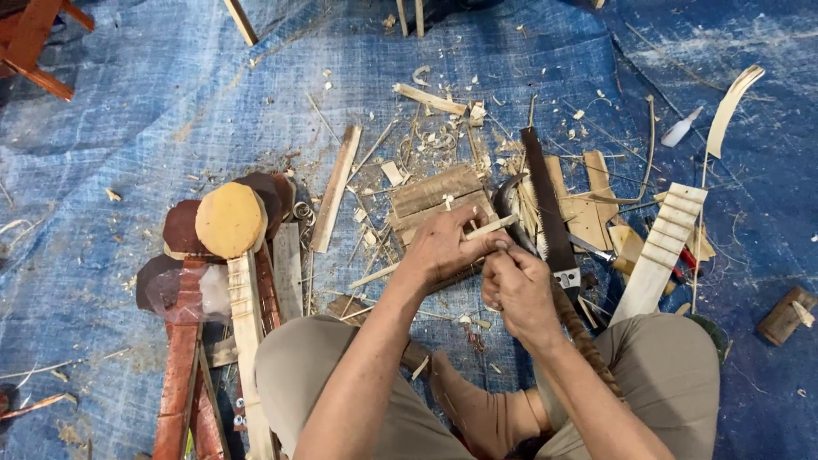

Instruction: Shaving and shaping a small wooden piece using a large knife while sitting on the floor.

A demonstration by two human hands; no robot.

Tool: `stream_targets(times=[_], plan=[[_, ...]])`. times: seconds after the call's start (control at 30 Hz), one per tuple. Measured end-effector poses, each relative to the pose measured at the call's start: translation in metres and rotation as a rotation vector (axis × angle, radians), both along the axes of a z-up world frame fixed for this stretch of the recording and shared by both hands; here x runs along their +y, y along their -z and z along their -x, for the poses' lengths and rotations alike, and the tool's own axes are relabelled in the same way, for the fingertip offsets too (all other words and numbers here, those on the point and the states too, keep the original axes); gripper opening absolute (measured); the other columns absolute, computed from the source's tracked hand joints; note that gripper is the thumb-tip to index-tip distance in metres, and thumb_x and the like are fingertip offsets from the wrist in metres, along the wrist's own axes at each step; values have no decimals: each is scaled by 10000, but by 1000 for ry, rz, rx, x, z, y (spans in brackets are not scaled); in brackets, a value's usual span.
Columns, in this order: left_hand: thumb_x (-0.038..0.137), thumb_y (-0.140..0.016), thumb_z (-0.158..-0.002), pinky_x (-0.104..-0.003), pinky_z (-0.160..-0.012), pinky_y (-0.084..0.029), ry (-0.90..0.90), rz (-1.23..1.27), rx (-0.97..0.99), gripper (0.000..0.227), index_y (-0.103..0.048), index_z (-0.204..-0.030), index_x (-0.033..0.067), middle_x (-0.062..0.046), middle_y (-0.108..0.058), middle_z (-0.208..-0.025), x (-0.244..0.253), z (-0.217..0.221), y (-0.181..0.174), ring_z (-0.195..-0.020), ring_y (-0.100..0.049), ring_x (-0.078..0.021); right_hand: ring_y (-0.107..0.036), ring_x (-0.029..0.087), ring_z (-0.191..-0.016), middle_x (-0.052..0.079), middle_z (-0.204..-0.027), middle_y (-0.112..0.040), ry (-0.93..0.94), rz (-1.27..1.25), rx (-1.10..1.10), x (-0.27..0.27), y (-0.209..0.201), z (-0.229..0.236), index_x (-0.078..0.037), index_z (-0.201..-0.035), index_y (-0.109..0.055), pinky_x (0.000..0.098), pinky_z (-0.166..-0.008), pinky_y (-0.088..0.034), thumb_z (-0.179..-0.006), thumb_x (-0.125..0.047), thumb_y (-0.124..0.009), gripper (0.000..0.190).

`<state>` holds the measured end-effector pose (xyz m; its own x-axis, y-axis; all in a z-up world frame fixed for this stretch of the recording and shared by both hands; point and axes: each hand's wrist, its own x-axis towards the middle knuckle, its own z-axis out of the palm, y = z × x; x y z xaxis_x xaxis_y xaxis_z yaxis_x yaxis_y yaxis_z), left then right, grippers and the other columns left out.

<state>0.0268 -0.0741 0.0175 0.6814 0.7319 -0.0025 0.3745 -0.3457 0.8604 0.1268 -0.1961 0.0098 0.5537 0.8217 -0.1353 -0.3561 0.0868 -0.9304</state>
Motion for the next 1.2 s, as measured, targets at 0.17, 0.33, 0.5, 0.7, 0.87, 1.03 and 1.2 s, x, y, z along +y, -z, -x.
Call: stream_targets(times=[0.17,0.33,0.5,0.7,0.87,1.03,1.2], plan=[[733,-734,-716,-455,-751,-563,2,37,8,634,-661,-1034,189,-112,-680,-702,11,-5,21,-765,-708,-339,-233,62,-347,-21,-482,-235,-45,5,-55,0,21,-3,-1,-659,-607,302,-313,-258,-954,0,-558,299],[722,-761,-712,-437,-738,-553,-8,75,-31,648,-641,-1066,193,-99,-674,-688,115,22,153,-742,-699,-313,-246,64,-345,-14,-483,-256,-69,-16,-62,-27,25,-4,1,-700,-610,301,-321,-276,-991,-23,-564,296],[157,-431,-1018,-296,-513,-460,-670,133,-661,223,-633,-961,81,-15,-544,-690,111,72,36,-586,-524,-130,-547,116,-492,-3,-551,-639,-325,114,-870,-150,-4,-8,-78,-637,-700,266,-490,-455,-741,-139,-679,123],[455,-547,-961,-431,-965,-532,-348,105,-85,259,-704,-1072,283,-26,-735,-882,27,-1,33,-980,-726,-263,-557,525,-1249,339,-1430,-528,-537,606,-1299,-21,37,-81,-106,-1471,-510,620,-1026,-469,-896,-287,-731,642],[363,-634,-930,-478,-976,-517,-191,186,-62,300,-678,-1196,231,-119,-740,-1072,11,15,37,-1086,-690,-332,-602,494,-1243,268,-1367,-560,-319,897,-1234,-4,221,-172,-159,-1487,-539,593,-1016,-481,-884,-358,-713,658],[170,-569,-974,-534,-991,-501,-108,187,-189,212,-668,-1158,134,-164,-721,-1085,-4,17,45,-1074,-673,-362,-640,472,-1206,278,-1299,-671,-383,879,-1089,-5,265,-206,-136,-1521,-504,571,-933,-562,-856,-268,-730,715],[97,-503,-980,-569,-890,-535,-250,86,-238,254,-577,-1213,168,-180,-662,-1117,-47,32,32,-1094,-655,-410,-649,378,-469,334,-881,-675,-181,677,-619,-17,189,-176,-12,-1444,-562,461,-403,-528,-830,-39,-661,623]])
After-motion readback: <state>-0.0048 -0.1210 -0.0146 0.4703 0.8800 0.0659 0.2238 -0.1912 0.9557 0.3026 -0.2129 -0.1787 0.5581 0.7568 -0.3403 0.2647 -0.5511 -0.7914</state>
